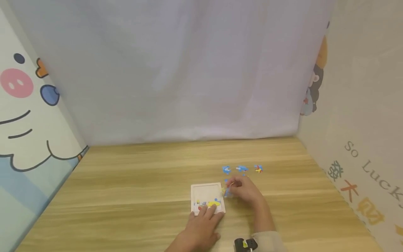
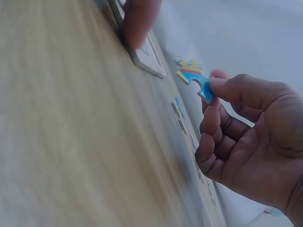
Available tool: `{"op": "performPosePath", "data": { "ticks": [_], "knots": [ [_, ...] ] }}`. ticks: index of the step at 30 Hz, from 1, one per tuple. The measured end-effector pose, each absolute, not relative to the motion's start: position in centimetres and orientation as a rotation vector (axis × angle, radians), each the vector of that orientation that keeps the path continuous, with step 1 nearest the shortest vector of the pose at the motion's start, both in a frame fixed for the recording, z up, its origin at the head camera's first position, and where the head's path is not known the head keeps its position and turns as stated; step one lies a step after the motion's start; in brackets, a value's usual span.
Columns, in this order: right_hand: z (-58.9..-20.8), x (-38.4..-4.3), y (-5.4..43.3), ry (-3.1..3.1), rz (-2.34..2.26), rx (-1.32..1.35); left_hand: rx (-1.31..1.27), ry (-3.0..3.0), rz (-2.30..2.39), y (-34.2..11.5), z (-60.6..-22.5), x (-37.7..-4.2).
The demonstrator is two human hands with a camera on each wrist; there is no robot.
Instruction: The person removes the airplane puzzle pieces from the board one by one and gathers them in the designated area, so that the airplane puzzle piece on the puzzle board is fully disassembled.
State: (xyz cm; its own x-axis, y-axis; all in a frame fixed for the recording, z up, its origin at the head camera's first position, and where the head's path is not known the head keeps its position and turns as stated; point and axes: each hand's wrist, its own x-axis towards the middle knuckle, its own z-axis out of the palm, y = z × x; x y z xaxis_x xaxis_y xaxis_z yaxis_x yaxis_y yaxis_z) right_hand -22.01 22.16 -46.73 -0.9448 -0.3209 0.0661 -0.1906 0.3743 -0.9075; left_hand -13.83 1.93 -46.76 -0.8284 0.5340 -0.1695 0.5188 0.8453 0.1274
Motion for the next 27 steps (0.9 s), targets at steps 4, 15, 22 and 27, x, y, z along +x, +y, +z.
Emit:
{"op": "performPosePath", "data": {
  "ticks": [4,15,22,27],
  "knots": [
    [-46.7,-22.0,22.9,2.507,-1.644,-0.416,0.815,2.834,0.095,2.0,-46.7,-13.9],
    [-46.7,-21.5,24.9,2.549,-1.653,-0.210,0.825,2.855,0.102,1.7,-46.5,-13.5],
    [-46.4,-21.2,26.1,2.570,-1.646,-0.158,0.826,2.854,0.108,1.5,-46.5,-13.6],
    [-46.0,-21.0,27.5,2.573,-1.659,-0.116,0.830,2.841,0.116,1.7,-46.3,-13.5]
  ]
}}
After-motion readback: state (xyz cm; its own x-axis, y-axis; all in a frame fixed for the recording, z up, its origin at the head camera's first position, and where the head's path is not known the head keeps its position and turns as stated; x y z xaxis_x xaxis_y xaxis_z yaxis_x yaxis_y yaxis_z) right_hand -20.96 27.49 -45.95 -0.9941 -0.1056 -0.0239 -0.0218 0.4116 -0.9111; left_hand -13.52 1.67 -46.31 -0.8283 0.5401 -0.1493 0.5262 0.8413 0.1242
